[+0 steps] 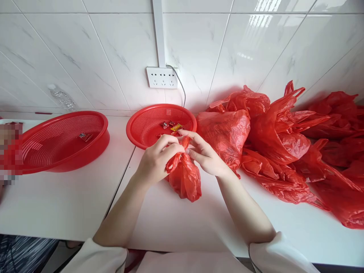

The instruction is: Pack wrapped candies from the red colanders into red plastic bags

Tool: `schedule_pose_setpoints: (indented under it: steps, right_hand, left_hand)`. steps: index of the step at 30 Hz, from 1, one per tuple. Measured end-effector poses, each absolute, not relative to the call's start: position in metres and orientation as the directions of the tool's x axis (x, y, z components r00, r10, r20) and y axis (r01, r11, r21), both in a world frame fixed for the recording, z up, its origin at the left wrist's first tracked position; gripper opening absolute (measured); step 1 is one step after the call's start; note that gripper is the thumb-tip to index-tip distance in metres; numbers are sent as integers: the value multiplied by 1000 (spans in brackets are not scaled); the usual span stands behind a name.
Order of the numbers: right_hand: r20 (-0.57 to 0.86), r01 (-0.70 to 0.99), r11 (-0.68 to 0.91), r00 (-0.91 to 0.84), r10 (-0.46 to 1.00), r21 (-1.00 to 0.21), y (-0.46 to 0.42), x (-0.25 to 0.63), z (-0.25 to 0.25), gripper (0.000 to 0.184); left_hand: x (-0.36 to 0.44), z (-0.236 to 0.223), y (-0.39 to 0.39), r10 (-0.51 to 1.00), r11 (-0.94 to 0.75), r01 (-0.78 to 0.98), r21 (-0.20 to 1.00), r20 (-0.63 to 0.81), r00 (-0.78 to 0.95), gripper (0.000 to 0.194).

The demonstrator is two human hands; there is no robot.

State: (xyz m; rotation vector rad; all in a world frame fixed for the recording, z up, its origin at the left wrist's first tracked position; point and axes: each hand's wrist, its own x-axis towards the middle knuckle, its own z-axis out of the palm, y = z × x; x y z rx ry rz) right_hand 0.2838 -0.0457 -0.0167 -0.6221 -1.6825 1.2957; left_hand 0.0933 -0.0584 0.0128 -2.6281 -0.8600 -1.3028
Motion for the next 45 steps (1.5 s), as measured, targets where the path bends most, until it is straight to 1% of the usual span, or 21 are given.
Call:
schedule_pose_setpoints:
  steps: [3,6,8,10,12,14,16,18,20,22,24,27,30,32,34,36,37,39,41,43,45]
  right_hand:
    - [367,-39,384,-393,843,-923,-47,286,-16,30]
    - [410,187,495,-360,838,-848,-52,293,-11,28]
    - [429,364,567,-394,813,-739,-56,302,-8,31]
    - [455,510,620,-422,784,-597,-59,314,-5,31]
    - [486,606,637,-421,766,-477,-61,329,-5,30]
    - [499,664,618,-400,769,-420,-61,347,-9,30]
    - [495,702,578,-358,792,-417,-62,367,-17,30]
    - [471,726,517,-297,831,-454,-62,386,-26,29]
    - [417,726,455,-251,874,-516,-62,401,-36,28]
    - [346,723,392,-222,912,-569,-62,409,-43,34]
    - [267,735,330,-206,941,-592,-62,410,-45,39]
    - [222,725,356,-279,934,-589,-64,399,-37,27]
    - [287,644,538,-460,840,-543,-71,375,-30,43]
    - [286,617,603,-540,792,-505,-77,351,-34,41]
    - [254,648,599,-551,795,-471,-81,325,-45,53]
    - [208,707,548,-514,832,-447,-83,302,-60,71]
    - [177,733,520,-497,850,-439,-84,293,-67,75]
    - [123,762,491,-489,864,-422,-85,285,-77,65]
    - [106,760,490,-496,862,-427,-89,288,-79,36]
    - [119,728,480,-489,864,-490,-96,302,-72,11]
    - [140,689,443,-450,882,-573,-106,323,-60,6]
  left_hand:
    - [90,11,-56,409,-861,485,155,778,477,20]
    - [81,10,-56,405,-879,448,164,751,521,34]
    - [73,7,-57,436,-867,461,189,735,520,39]
    - [66,3,-59,484,-826,526,202,733,479,38]
    - [61,-2,-62,529,-772,601,206,732,429,33]
    - [54,-6,-66,580,-721,651,238,721,379,28]
    - [45,-8,-71,645,-668,682,298,688,331,24]
    - [34,-10,-76,749,-575,715,396,606,267,26]
    - [23,-14,-80,870,-430,743,512,456,189,37]
    - [15,-21,-80,955,-278,743,609,258,147,46]
    - [12,-30,-77,981,-177,707,685,62,185,47]
    - [14,-45,-67,950,-66,612,788,-137,279,51]
    - [12,-59,-57,926,5,465,885,-179,331,72]
    - [7,-68,-52,910,30,374,927,-180,374,87]
    - [2,-80,-49,893,78,315,946,-207,401,96]
    - [-3,-92,-47,877,140,295,945,-257,406,96]
    - [-4,-97,-46,875,162,302,939,-278,395,92]
    - [-5,-105,-45,882,170,338,926,-296,367,80]
    - [-5,-110,-44,910,140,372,918,-267,318,72]
    - [-4,-112,-42,933,107,402,909,-232,276,68]
    - [-3,-114,-41,945,92,430,898,-215,248,67]
